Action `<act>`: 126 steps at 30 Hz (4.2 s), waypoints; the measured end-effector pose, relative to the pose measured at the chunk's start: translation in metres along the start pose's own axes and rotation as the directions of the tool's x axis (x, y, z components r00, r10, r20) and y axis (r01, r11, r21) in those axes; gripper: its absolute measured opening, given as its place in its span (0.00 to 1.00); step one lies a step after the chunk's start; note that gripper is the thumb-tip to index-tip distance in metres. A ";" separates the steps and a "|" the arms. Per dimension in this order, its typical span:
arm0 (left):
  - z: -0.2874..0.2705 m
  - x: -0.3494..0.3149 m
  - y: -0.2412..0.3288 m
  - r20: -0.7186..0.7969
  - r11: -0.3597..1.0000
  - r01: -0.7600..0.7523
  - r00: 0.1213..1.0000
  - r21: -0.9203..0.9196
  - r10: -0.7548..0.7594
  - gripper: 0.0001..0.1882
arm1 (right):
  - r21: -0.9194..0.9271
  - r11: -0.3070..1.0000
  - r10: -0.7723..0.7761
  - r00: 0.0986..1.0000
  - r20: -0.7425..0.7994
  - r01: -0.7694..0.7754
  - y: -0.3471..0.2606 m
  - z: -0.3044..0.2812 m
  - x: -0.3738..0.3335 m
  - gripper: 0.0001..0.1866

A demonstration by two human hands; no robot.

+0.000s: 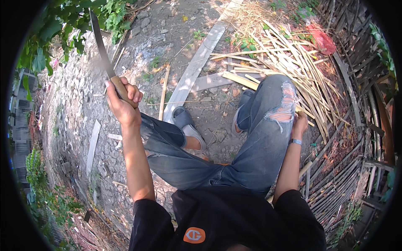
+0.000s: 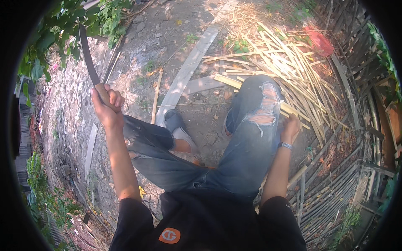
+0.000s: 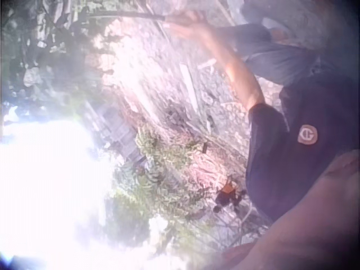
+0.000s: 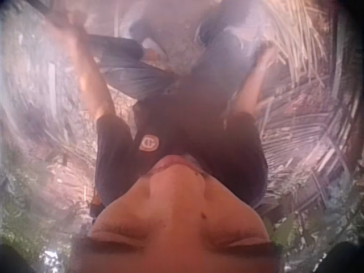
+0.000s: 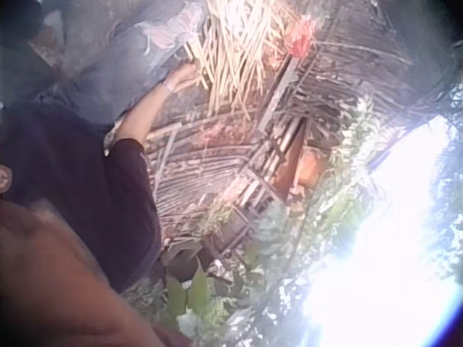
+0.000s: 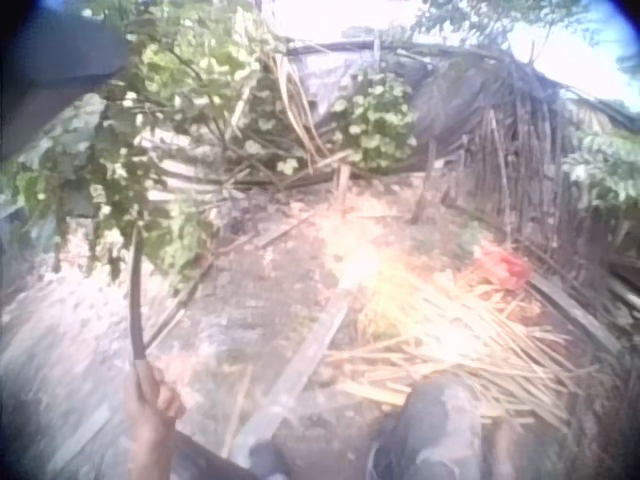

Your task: The person sits on the ground and uses a machete to split a bamboo pole into thin strips. They repeatedly position the bamboo, strike it with a wooden mallet to drive the blade through, and separate the resulting strips.

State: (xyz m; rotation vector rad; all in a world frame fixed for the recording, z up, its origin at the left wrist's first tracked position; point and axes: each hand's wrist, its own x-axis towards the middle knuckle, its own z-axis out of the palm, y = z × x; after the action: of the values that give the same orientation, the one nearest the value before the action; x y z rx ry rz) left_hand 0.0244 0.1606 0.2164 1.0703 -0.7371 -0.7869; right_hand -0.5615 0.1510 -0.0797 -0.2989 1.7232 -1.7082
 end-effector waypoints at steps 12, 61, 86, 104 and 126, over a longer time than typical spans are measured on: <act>0.119 -0.050 0.010 0.534 0.830 -0.460 0.809 0.316 0.246 0.26 | 0.410 0.848 -0.474 0.135 0.870 0.336 -0.250 0.206 -0.274 0.36; 0.088 0.136 -0.233 0.755 0.374 -0.746 0.636 0.551 0.157 0.40 | -0.692 0.556 -0.378 0.882 0.283 0.460 0.055 -0.066 -0.061 0.22; 0.063 0.010 -0.010 0.543 0.319 -0.786 0.603 0.530 0.584 0.41 | 0.034 -0.186 -0.647 -0.148 0.748 0.982 -0.286 0.246 -0.232 0.05; 0.043 -0.019 -0.144 0.429 0.904 -0.092 0.897 0.418 -0.107 0.29 | 0.404 0.041 -0.649 -0.283 0.706 0.914 -0.242 0.291 -0.282 0.08; 0.065 0.116 -0.092 0.145 0.972 -0.233 0.962 0.000 0.231 0.16 | -0.120 0.823 -0.104 0.354 0.930 0.556 -0.243 0.249 -0.229 0.17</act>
State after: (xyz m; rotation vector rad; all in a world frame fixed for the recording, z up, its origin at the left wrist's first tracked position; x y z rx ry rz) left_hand 0.0132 0.0078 0.1654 0.9282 -0.9748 -0.6613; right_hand -0.3134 0.0640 0.2439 -1.5975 1.1370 -0.9602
